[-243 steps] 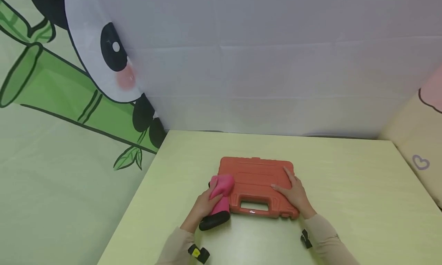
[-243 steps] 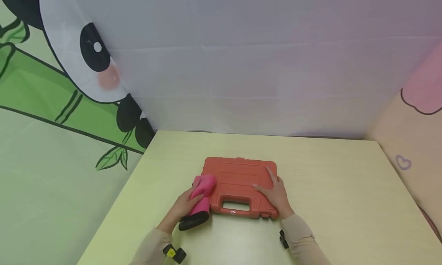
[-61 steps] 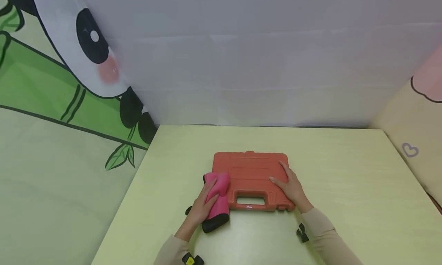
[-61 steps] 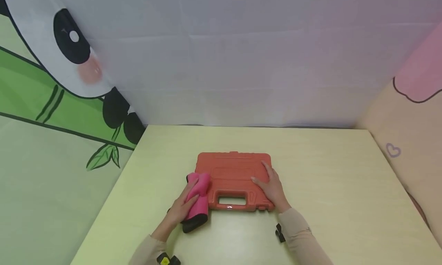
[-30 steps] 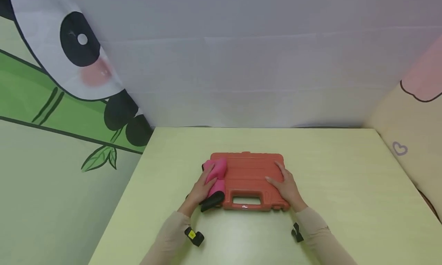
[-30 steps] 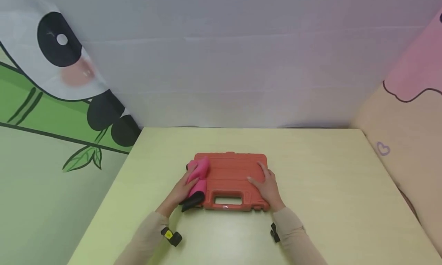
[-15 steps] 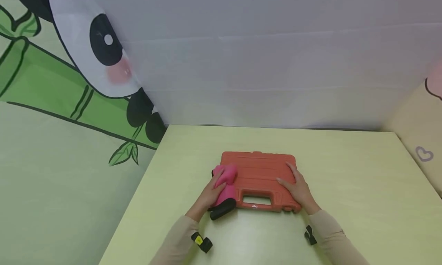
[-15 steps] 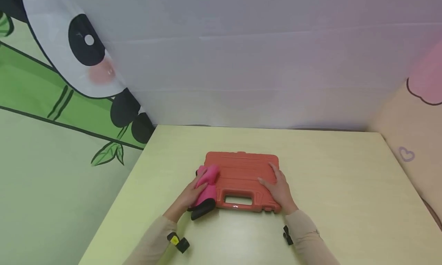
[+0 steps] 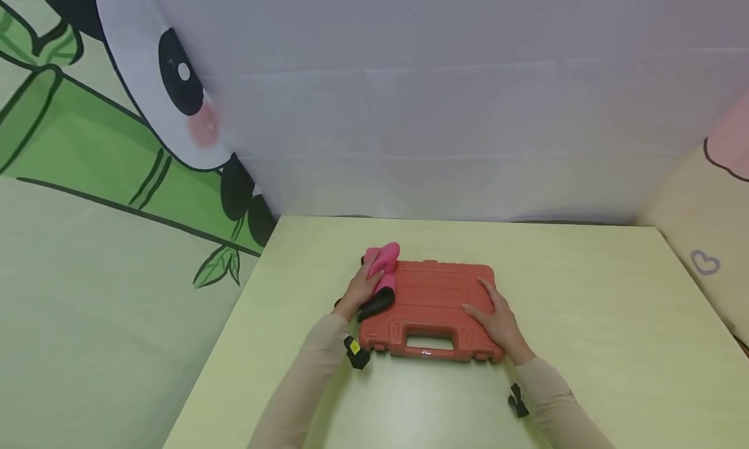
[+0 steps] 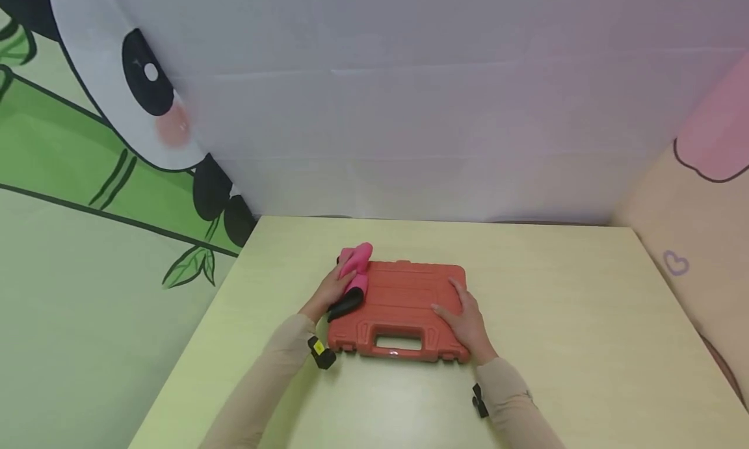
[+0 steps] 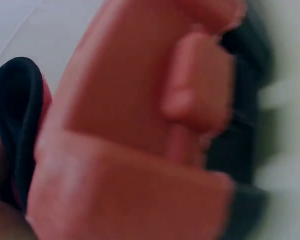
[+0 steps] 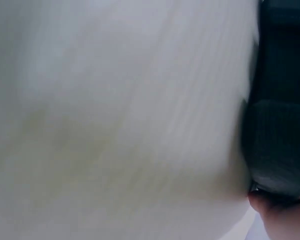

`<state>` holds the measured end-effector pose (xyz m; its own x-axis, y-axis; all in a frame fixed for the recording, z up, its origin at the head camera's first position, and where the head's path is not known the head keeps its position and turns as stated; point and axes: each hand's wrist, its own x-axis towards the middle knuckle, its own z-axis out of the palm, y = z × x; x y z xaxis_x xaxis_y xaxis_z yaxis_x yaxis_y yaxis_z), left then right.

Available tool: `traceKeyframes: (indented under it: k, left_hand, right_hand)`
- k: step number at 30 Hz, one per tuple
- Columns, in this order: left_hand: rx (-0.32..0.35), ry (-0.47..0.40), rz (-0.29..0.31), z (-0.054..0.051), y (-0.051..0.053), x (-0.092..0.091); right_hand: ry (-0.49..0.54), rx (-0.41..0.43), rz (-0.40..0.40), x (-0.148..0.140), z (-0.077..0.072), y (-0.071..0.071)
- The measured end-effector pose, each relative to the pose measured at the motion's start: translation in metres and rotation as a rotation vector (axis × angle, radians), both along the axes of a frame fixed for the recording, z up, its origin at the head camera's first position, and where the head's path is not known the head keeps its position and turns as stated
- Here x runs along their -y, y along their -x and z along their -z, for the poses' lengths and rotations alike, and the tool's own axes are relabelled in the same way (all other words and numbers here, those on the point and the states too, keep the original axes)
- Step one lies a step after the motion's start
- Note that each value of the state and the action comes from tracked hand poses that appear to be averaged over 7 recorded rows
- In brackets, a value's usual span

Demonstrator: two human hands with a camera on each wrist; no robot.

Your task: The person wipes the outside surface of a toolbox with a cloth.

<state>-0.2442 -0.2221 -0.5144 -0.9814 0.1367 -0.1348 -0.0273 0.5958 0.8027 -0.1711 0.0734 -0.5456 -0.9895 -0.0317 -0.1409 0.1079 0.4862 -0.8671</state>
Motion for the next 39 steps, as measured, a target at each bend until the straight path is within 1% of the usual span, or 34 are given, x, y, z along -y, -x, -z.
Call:
traceKeyframes:
  k: [2, 4, 6, 8, 10, 12, 14, 16, 18, 20, 21, 24, 26, 29, 30, 31, 32, 33, 34, 35, 36, 37, 38, 39]
  left_hand:
    - [-0.007, 0.016, -0.009, 0.000, -0.006, -0.001]
    - [-0.018, 0.022, -0.011, 0.002, -0.016, 0.000]
    - [-0.030, 0.018, -0.008, 0.004, -0.030, 0.002]
    - [-0.044, 0.003, -0.004, 0.007, -0.048, 0.005]
    - [-0.063, -0.015, 0.012, 0.010, -0.066, 0.009]
    - [-0.032, -0.058, 0.014, 0.011, -0.082, 0.011]
    - [0.019, -0.101, 0.014, 0.011, -0.096, 0.013]
    - [0.071, -0.135, 0.008, 0.011, -0.104, 0.015]
    - [0.086, -0.123, 0.014, 0.009, -0.106, 0.016]
    - [0.087, -0.078, 0.038, 0.006, -0.101, 0.016]
    - [0.088, -0.058, 0.052, 0.004, -0.097, 0.016]
    - [0.092, 0.002, 0.085, -0.001, -0.078, 0.016]
    - [0.091, 0.019, 0.092, -0.003, -0.057, 0.009]
    - [0.059, 0.042, 0.080, -0.005, -0.024, -0.002]
    - [0.036, 0.045, 0.073, -0.003, -0.014, -0.005]
    - [0.013, 0.053, 0.064, 0.002, -0.002, -0.006]
    - [-0.026, 0.076, 0.066, 0.004, 0.006, -0.007]
    - [-0.076, 0.093, 0.068, 0.017, 0.019, -0.006]
    - [-0.126, 0.110, 0.072, 0.034, 0.031, -0.003]
    - [-0.161, 0.117, 0.072, 0.049, 0.042, -0.001]
    - [-0.222, 0.135, 0.079, 0.067, 0.051, 0.002]
    - [-0.249, 0.143, 0.080, 0.077, 0.055, 0.004]
    - [-0.292, 0.147, 0.085, 0.087, 0.058, 0.005]
    - [-0.290, 0.129, 0.074, 0.092, 0.058, 0.003]
  right_hand:
    - [0.000, -0.003, 0.009, 0.001, 0.001, 0.001]
    - [-0.004, -0.007, 0.017, 0.000, 0.003, 0.002]
    - [-0.010, -0.004, 0.019, 0.000, 0.003, 0.001]
    - [-0.011, -0.006, 0.021, -0.001, 0.004, 0.001]
    - [-0.012, -0.003, 0.021, -0.003, 0.004, 0.000]
    - [-0.014, -0.003, 0.024, -0.004, 0.005, 0.000]
    - [-0.013, 0.002, 0.026, -0.006, 0.004, -0.001]
    - [-0.009, 0.009, 0.024, -0.008, 0.004, -0.001]
    - [-0.003, 0.018, 0.019, -0.009, 0.005, 0.000]
    - [0.002, 0.027, 0.009, -0.009, 0.005, 0.001]
    - [0.005, 0.030, 0.003, -0.008, 0.004, 0.001]
    - [0.017, 0.042, -0.015, -0.005, 0.004, 0.004]
    - [0.018, 0.047, -0.027, -0.009, 0.002, 0.009]
    - [0.012, 0.038, -0.036, -0.015, 0.001, 0.016]
    - [0.010, 0.032, -0.038, -0.017, 0.002, 0.019]
    - [0.009, 0.024, -0.038, -0.019, 0.002, 0.022]
    - [0.006, 0.017, -0.041, -0.020, 0.002, 0.024]
    - [0.007, 0.013, -0.045, -0.022, 0.003, 0.027]
    - [0.009, 0.011, -0.049, -0.024, 0.003, 0.029]
    - [0.009, 0.011, -0.054, -0.025, 0.003, 0.031]
    - [0.005, 0.012, -0.057, -0.027, 0.004, 0.033]
    - [0.000, 0.016, -0.060, -0.029, 0.004, 0.034]
    - [-0.007, 0.020, -0.062, -0.030, 0.003, 0.036]
    - [-0.012, 0.023, -0.063, -0.032, 0.003, 0.038]
